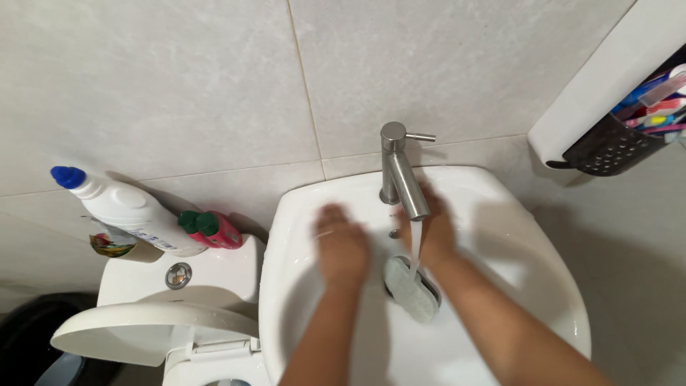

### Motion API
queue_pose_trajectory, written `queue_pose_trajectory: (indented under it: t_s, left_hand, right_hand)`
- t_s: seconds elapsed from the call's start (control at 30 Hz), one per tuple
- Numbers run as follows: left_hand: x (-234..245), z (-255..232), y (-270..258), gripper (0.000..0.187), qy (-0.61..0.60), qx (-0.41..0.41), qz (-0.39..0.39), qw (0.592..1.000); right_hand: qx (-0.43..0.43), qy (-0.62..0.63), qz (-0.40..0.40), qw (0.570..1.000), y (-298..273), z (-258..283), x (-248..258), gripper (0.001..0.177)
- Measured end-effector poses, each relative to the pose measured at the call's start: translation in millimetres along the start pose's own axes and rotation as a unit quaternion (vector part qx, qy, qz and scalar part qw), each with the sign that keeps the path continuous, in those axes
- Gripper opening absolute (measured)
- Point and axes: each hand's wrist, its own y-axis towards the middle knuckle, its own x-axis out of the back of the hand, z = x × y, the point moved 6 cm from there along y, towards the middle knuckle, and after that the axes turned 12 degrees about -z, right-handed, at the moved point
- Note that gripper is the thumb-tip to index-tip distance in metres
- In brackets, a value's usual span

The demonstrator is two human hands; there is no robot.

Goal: The person scrubs a white bathroom sink with a sponge under running water, then rinses the sponge and their hands. The sink is cleaned thoroughly, and the faucet is turned off at the end.

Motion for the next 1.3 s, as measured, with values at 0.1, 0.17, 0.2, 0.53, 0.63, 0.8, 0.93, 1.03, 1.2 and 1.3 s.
queue_pose_trajectory:
  t_s: [0.1,0.17,0.2,0.53,0.63,0.8,0.93,1.03,1.2,1.3]
  left_hand:
    - [-4,-56,-11,0.049,-0.149,-0.069,0.040,0.986]
    - [24,-67,-30,0.039,-0.206,-0.128,-0.077,0.967]
    - [25,-65,-37,0.033,-0.264,-0.036,-0.061,0.962]
    - [-91,-93,-54,0.021,-0.480,0.407,0.122,0.767]
    - [-72,-70,-50,0.018,-0.417,0.373,0.097,0.823]
    - [43,8,-37,0.009,-0.297,0.158,0.023,0.941]
    - [120,38,-52,0.015,-0.217,-0.025,0.051,0.975]
    - [140,50,-73,0.018,-0.232,-0.100,0.073,0.965]
    - [139,61,-104,0.016,-0.246,-0.121,0.095,0.957]
    - [137,59,-111,0.016,-0.244,-0.103,0.100,0.959]
  right_hand:
    - [0.304,-0.350,0.106,0.880,-15,56,8,0.044]
    - [0.290,-0.323,0.107,0.895,-3,62,46,0.042]
    - [0.274,-0.299,0.072,0.911,0,62,66,0.039]
    - [-0.192,-0.191,0.378,0.885,-123,-89,30,0.041]
    - [-0.064,-0.191,0.455,0.867,-179,-46,-16,0.050]
    - [-0.067,-0.366,0.508,0.777,-162,-21,13,0.064]
    - [0.034,-0.472,0.420,0.774,-103,-32,55,0.054]
    - [-0.005,-0.462,0.357,0.812,-102,-16,41,0.054]
    - [-0.067,-0.326,0.414,0.848,-186,49,-39,0.054]
    - [-0.045,-0.307,0.496,0.811,-219,42,17,0.066]
